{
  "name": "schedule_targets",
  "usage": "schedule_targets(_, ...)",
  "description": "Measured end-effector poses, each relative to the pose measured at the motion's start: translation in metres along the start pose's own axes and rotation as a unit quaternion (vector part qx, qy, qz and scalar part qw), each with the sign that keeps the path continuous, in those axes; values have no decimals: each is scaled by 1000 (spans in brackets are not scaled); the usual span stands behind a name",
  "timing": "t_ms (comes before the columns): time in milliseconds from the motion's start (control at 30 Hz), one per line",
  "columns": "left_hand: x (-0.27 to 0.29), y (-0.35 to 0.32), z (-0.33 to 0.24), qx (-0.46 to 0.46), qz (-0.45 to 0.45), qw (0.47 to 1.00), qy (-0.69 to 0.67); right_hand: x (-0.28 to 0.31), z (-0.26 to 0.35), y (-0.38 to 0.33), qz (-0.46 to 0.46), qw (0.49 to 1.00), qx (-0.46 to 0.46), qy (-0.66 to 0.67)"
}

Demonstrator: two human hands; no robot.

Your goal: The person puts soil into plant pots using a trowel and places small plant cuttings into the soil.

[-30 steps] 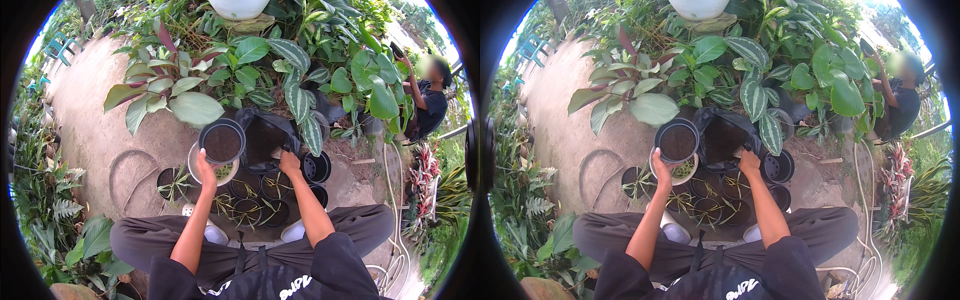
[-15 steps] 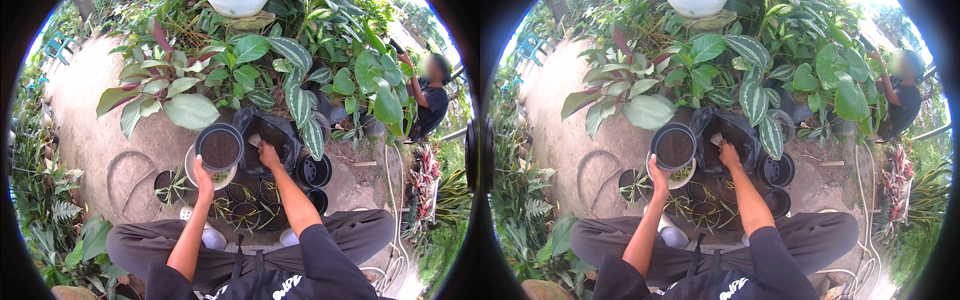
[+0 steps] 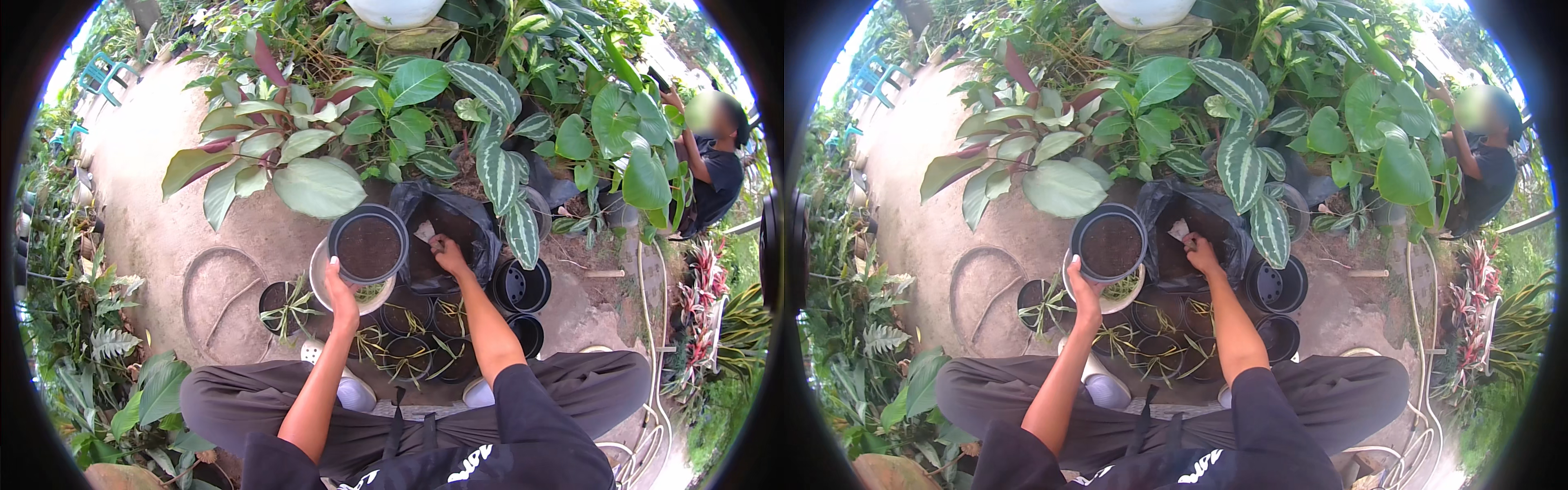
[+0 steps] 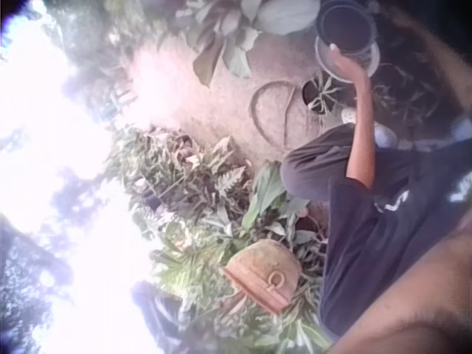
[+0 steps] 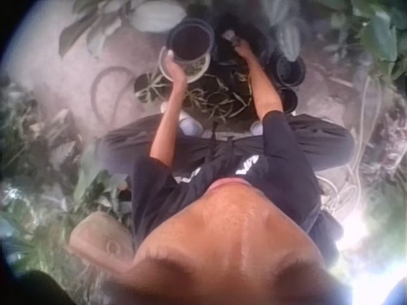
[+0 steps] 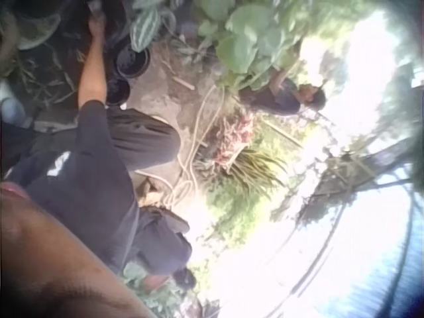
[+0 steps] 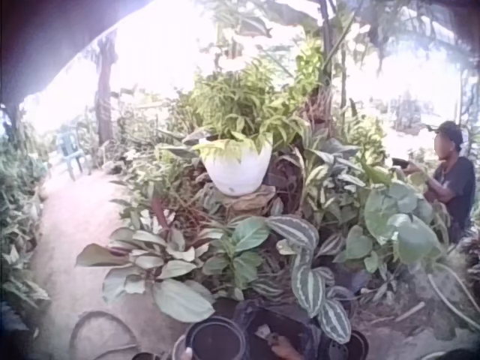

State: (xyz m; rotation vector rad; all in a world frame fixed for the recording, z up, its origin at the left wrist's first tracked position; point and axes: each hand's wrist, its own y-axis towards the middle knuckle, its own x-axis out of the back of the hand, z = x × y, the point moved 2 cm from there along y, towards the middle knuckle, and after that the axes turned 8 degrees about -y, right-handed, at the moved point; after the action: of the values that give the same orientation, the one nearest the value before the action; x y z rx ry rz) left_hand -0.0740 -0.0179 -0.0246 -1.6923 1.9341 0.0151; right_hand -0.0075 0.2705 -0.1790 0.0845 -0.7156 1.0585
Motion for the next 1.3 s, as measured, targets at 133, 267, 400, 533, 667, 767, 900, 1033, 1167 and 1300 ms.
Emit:
schedule_targets(133, 1, 2, 2, 1, 4, 1000, -7, 3, 4, 6, -5, 999, -3, -36)
schedule_targets(267, 7, 0, 4, 0, -1, 1000, -5, -10, 18, 9, 17, 998, -18, -52)
schedule_targets(400, -5, 2, 4, 3, 12, 1000, -2, 3, 6, 12, 0, 999, 17, -48)
schedule_targets(533, -10, -4, -2, 12, 8, 1000, -2, 24, 16, 0, 21, 997, 60, -32)
schedule_targets(667, -5, -4, 2, 19, -1, 1000, 8, 54, 51, -23, 37, 994, 91, -39)
schedule_targets(767, -5, -2, 6, 21, 2, 1000, 12, 83, 76, -46, 39, 991, 119, -34)
schedule_targets(900, -11, -7, 2, 25, 33, 999, 7, 125, 92, -73, 63, 988, 139, -24)
schedule_targets(1033, -19, -16, 2, 22, 21, 999, 22, 169, 123, -94, 74, 982, 172, -18)
schedule_targets(1167, -23, -20, 2, 42, 66, 997, 19, 201, 180, -124, 85, 983, 160, -12)
schedule_targets(1300, -30, -26, 1, 60, 98, 993, 25, 212, 226, -149, 60, 980, 183, -58)
